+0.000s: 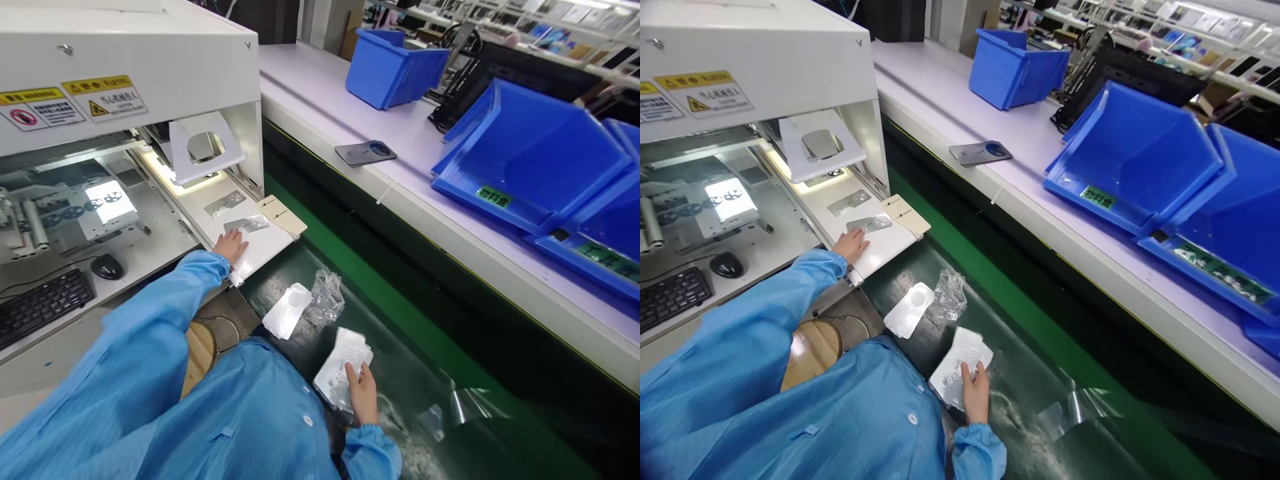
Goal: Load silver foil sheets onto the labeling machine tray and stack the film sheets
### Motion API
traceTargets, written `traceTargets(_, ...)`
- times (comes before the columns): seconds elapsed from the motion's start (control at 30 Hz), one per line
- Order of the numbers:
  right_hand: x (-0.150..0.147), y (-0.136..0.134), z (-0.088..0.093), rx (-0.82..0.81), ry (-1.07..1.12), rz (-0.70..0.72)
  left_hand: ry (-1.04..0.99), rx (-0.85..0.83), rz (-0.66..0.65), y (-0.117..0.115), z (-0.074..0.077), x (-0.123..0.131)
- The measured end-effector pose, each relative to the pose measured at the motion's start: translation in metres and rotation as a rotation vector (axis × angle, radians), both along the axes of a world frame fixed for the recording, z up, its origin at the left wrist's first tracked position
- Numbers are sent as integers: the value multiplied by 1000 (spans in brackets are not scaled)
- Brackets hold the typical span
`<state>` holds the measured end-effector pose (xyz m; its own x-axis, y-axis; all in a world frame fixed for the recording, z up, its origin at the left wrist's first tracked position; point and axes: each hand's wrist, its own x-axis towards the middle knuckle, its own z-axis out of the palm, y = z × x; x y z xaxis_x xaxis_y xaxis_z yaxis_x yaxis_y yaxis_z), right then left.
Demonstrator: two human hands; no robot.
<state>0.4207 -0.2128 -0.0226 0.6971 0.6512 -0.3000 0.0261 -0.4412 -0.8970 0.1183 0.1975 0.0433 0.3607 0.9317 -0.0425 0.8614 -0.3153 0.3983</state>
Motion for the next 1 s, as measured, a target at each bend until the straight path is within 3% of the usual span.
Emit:
traceTargets(0.13, -2, 16, 14, -64, -21, 9, 99, 69, -21, -7, -28, -1)
traceTargets(0.27, -9, 30, 24, -44, 49, 75, 145, 122, -22, -17, -40, -1)
traceTargets(0.5, -15, 37, 28, -42, 44, 95, 143, 166, -27, -5, -41, -11)
traceTargets(0.67, -15, 33, 29, -28, 47, 66, 92, 204, -7, -6, -23, -13)
traceTargets(0.73, -18, 34, 35, -14, 68, 46, -46, 224, -34, -26, -12, -2)
traceTargets(0.83, -30, 41, 49, 42, 146, -22, -446, 101, -141, -90, -1, 35)
traceTargets(0.93, -51, 56, 59, 153, 293, -57, -757, -363, -159, -171, -7, 80)
traceTargets(1.0, -68, 67, 60, 203, 395, -13, -869, -647, -182, -209, -16, 98)
